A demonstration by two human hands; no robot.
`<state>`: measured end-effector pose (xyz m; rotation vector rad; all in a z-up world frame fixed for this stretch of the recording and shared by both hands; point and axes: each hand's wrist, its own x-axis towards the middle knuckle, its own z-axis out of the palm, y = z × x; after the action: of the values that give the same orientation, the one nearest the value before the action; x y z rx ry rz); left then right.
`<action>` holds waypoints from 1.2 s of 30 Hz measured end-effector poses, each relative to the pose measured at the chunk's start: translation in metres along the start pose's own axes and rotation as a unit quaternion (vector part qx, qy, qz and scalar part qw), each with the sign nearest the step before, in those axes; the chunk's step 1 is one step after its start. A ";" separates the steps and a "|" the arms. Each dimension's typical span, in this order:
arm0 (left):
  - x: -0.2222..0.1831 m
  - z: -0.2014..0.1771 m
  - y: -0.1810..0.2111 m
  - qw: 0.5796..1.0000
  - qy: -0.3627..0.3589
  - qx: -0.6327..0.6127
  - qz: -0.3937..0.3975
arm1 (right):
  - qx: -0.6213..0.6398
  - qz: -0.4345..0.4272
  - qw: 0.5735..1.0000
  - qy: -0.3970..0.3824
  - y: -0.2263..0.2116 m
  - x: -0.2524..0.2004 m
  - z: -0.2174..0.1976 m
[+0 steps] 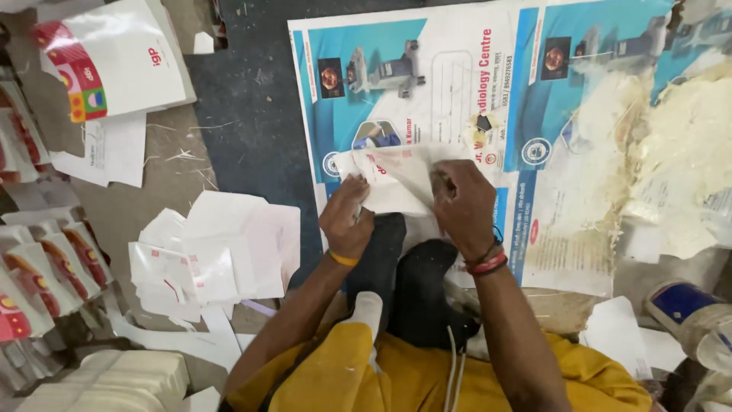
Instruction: The person folds paper packets, applies glue to them using a block, and stacks them together.
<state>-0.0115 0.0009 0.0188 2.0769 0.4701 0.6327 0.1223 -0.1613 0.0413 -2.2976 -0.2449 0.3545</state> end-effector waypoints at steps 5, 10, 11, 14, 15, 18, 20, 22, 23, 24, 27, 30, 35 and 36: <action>-0.001 0.004 -0.002 1.000 0.003 -0.003 -0.019 | 0.207 0.022 0.966 -0.154 -0.033 0.013 -0.021; 0.008 0.015 -0.017 1.000 0.021 -0.008 -0.020 | -0.024 -0.119 0.992 -0.045 -0.018 0.024 -0.016; -0.004 0.005 -0.009 0.999 0.008 0.001 -0.033 | 0.152 -0.093 0.976 -0.126 -0.026 0.010 -0.021; -0.008 0.008 -0.004 1.000 0.014 0.000 -0.028 | 0.173 -0.051 0.981 -0.078 -0.015 0.004 -0.011; -0.003 0.011 -0.009 0.999 0.025 -0.002 -0.021 | 0.025 -0.021 0.999 0.040 -0.006 0.010 0.002; 0.019 0.010 -0.012 1.000 0.013 0.002 -0.027 | 0.050 -0.047 0.987 -0.143 -0.025 0.014 -0.018; -0.024 -0.010 0.016 0.998 -0.018 0.010 -0.067 | 0.145 -0.009 0.975 -0.166 -0.031 -0.016 -0.027; 0.001 0.007 -0.003 1.000 0.012 0.010 -0.014 | 0.249 -0.067 0.957 -0.136 -0.026 0.020 -0.015; 0.006 0.012 -0.011 0.999 0.031 0.007 -0.004 | 0.085 -0.147 0.984 -0.053 -0.020 0.024 -0.010; 0.012 0.019 -0.022 0.999 0.049 0.004 0.006 | -0.082 -0.214 0.973 0.037 -0.010 0.029 -0.003; 0.007 0.003 0.000 0.999 0.013 0.012 -0.045 | 0.218 -0.024 0.955 -0.199 -0.019 0.003 -0.017; -0.001 0.013 -0.006 0.999 0.029 0.007 -0.018 | 0.041 0.065 0.997 0.009 -0.011 0.019 -0.001; -0.012 0.007 0.001 0.999 0.021 0.016 -0.043 | 0.169 -0.039 0.969 -0.178 -0.014 0.003 -0.019; -0.019 0.001 0.007 0.998 0.017 0.021 -0.053 | 0.302 -0.036 0.928 -0.216 -0.013 0.002 -0.020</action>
<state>-0.0252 -0.0135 0.0192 2.0685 0.6140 0.6011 0.1298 -0.1655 0.0640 -1.5807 -0.3783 0.7807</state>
